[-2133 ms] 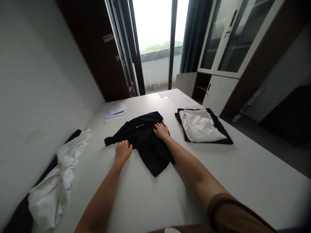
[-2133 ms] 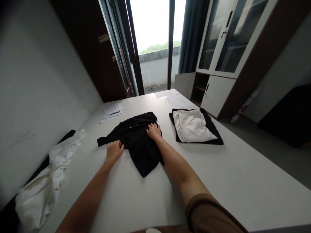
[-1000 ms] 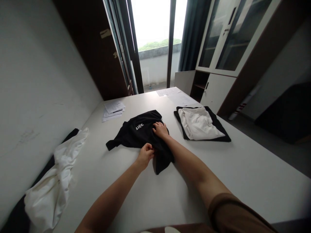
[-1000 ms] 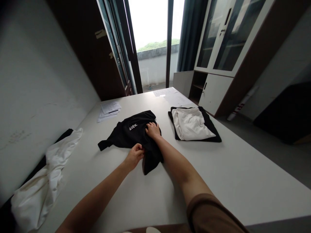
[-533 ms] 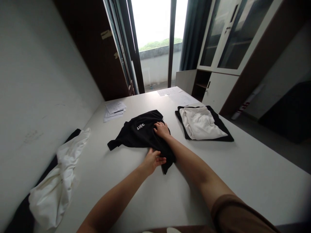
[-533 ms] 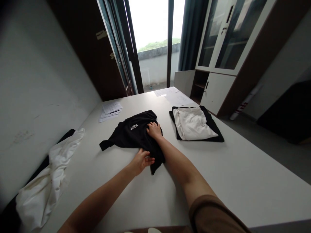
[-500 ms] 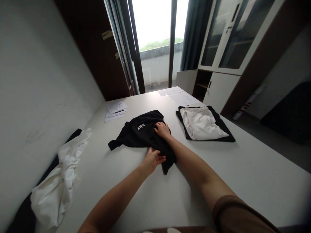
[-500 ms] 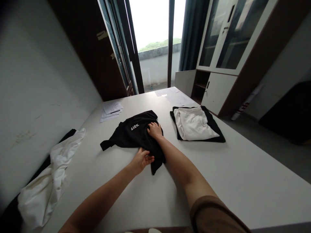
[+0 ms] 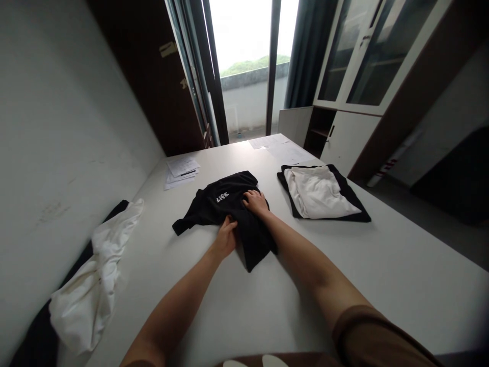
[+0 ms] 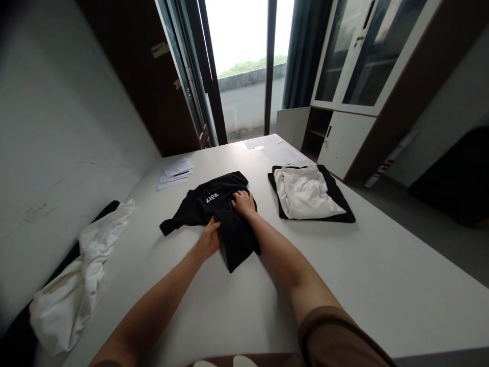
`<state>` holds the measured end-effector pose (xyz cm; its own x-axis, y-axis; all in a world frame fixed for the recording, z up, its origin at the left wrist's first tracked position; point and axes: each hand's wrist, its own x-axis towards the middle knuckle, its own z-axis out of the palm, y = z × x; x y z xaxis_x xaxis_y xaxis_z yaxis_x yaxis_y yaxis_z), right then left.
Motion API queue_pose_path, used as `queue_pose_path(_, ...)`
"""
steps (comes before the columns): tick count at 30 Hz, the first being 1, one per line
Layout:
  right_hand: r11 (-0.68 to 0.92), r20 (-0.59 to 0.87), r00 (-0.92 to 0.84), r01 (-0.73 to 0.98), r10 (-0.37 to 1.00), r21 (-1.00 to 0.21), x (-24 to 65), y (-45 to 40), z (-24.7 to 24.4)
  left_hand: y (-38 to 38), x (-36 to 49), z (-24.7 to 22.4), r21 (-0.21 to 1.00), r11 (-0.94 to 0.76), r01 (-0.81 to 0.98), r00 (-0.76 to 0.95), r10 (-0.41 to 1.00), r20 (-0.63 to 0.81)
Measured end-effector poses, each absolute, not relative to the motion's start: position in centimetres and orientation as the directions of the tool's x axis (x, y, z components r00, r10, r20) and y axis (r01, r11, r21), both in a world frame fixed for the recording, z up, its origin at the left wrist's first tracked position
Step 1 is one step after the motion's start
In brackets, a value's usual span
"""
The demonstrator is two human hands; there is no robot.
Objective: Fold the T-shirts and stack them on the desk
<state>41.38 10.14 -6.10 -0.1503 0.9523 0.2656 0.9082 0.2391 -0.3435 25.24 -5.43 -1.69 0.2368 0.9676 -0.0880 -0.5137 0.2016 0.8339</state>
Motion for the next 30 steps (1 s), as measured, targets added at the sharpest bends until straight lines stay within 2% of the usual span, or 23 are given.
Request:
queue_pose_path(5,0.239,0.271,-0.145,0.904,0.952,-0.355,41.4,10.2,-6.1,-7.3,25.4,0.0,0.798,0.321,-0.510,0.354,0.924,-0.145)
queue_pose_path(10,0.225,0.247,-0.137,0.900,0.959,-0.374,41.5,10.1,-5.8,-11.2,25.1,1.0,0.720,0.550,-0.422,0.556,0.785,-0.274)
queue_pose_path(13,0.226,0.258,-0.131,0.894,0.957,-0.386,41.5,10.0,-5.7,-14.4,24.8,0.8,0.664,0.650,-0.370,0.538,0.733,-0.417)
queue_pose_path(16,0.232,0.267,-0.129,0.886,0.955,-0.402,41.5,10.0,-5.6,-16.8,23.7,0.8,0.709,0.640,-0.295,0.488,0.739,-0.464)
queue_pose_path(18,0.225,0.262,-0.121,0.882,0.957,-0.413,41.5,10.0,-5.5,-17.0,22.1,1.3,0.807,0.573,-0.142,0.537,0.730,-0.424)
queue_pose_path(19,0.219,0.258,-0.117,0.881,0.959,-0.418,41.5,10.1,-5.5,-16.6,21.1,1.7,0.847,0.531,-0.012,0.608,0.677,-0.415)
queue_pose_path(22,0.210,0.254,-0.106,0.879,0.961,-0.428,41.5,10.0,-5.3,-13.3,17.8,3.0,0.877,0.296,0.378,0.785,0.401,-0.473)
queue_pose_path(23,0.211,0.257,-0.105,0.878,0.961,-0.429,41.5,10.0,-5.3,-11.9,16.8,3.2,0.878,0.217,0.427,0.763,0.434,-0.479)
queue_pose_path(24,0.213,0.263,-0.104,0.877,0.959,-0.430,41.5,10.0,-5.3,-10.5,16.0,3.2,0.879,0.133,0.458,0.692,0.567,-0.447)
queue_pose_path(26,0.217,0.273,-0.103,0.877,0.956,-0.430,41.6,9.9,-5.3,-7.9,14.9,2.6,0.829,0.020,0.559,0.402,0.868,-0.291)
queue_pose_path(27,0.219,0.275,-0.104,0.877,0.956,-0.429,41.6,9.9,-5.3,-7.0,14.6,2.1,0.770,-0.005,0.638,0.236,0.953,-0.189)
queue_pose_path(28,0.218,0.275,-0.103,0.877,0.956,-0.428,41.6,9.9,-5.4,-6.2,14.3,1.4,0.689,-0.009,0.725,0.105,0.990,-0.098)
queue_pose_path(30,0.210,0.270,-0.098,0.880,0.958,-0.426,41.6,10.0,-5.5,-5.1,14.0,0.2,0.479,-0.002,0.878,-0.011,1.000,0.025)
